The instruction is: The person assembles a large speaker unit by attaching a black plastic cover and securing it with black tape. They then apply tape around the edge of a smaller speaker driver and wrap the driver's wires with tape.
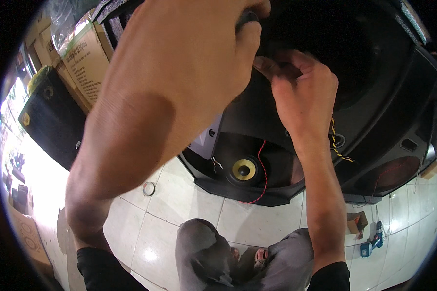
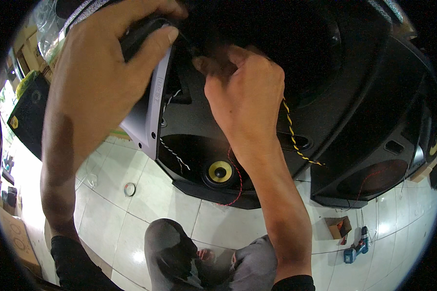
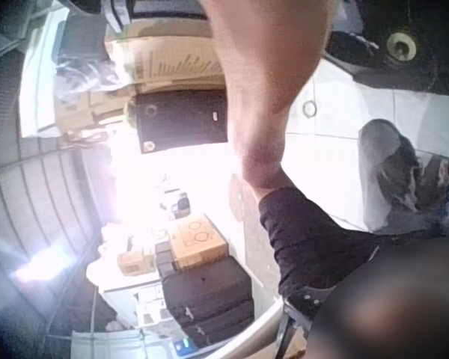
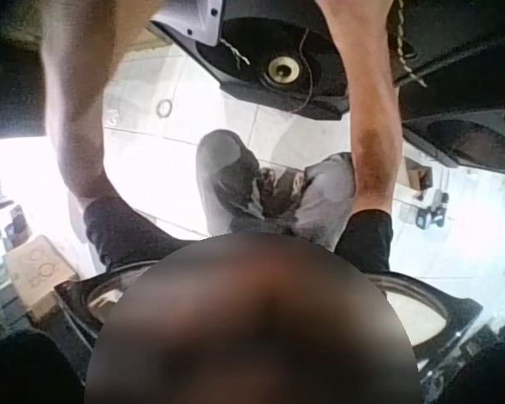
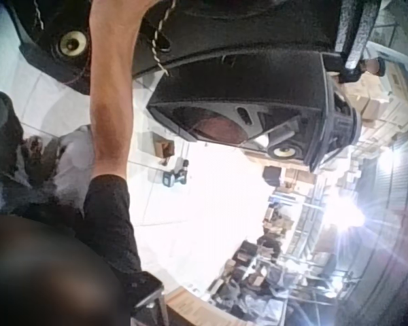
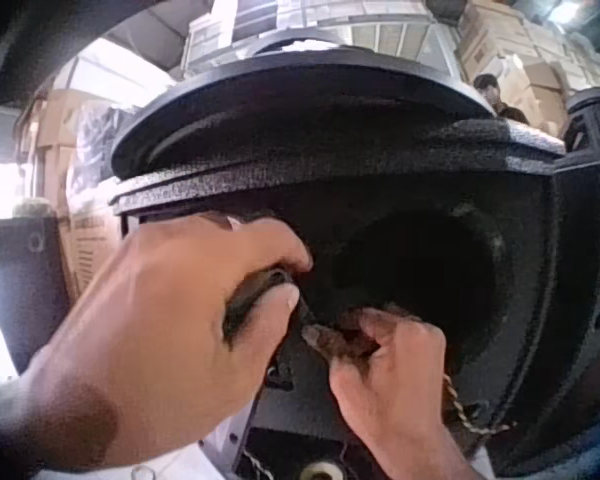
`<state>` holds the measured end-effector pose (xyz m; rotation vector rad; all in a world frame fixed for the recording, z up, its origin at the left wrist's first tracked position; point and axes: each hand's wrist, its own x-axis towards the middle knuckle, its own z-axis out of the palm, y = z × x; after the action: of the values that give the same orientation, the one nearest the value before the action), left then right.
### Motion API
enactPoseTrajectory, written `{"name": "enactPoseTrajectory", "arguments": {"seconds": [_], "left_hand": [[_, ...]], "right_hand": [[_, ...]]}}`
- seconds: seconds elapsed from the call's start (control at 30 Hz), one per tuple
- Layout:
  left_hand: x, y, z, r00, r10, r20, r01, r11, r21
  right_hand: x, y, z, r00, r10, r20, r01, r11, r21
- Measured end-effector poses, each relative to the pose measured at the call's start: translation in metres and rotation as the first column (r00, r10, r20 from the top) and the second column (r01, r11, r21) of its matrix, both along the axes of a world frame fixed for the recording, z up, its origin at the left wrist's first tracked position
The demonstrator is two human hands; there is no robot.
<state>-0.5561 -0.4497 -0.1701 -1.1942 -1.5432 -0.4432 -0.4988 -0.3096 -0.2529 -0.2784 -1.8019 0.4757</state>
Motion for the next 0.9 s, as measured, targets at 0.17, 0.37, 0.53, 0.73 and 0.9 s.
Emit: {"name": "enactPoseTrajectory", "arguments": {"seconds": [0.17, 0.37, 0.53, 0.73, 0.9], "left_hand": [[0.008, 0.001, -0.005, 0.999, 0.02, -0.025, -0.02, 1.0, 0.016], [0.017, 0.0, -0.005, 0.996, 0.078, -0.048, -0.077, 0.997, 0.029], [0.021, 0.002, -0.007, 0.991, 0.12, -0.057, -0.118, 0.992, 0.042], [0.013, 0.008, -0.008, 0.98, 0.107, -0.166, -0.098, 0.993, 0.064], [0.001, 0.007, -0.011, 0.994, -0.073, -0.077, 0.075, 0.997, 0.03]], "right_hand": [[0.0, -0.002, 0.001, 1.0, -0.004, -0.027, 0.004, 1.0, 0.008], [-0.002, -0.002, 0.001, 0.996, 0.041, -0.08, -0.039, 0.999, 0.022], [-0.005, -0.004, 0.001, 0.993, 0.061, -0.097, -0.062, 0.998, -0.013], [-0.008, -0.004, 0.0, 0.991, 0.054, -0.121, -0.055, 0.998, -0.003], [-0.013, -0.004, -0.001, 0.985, 0.015, -0.172, -0.006, 0.999, 0.05]]}}
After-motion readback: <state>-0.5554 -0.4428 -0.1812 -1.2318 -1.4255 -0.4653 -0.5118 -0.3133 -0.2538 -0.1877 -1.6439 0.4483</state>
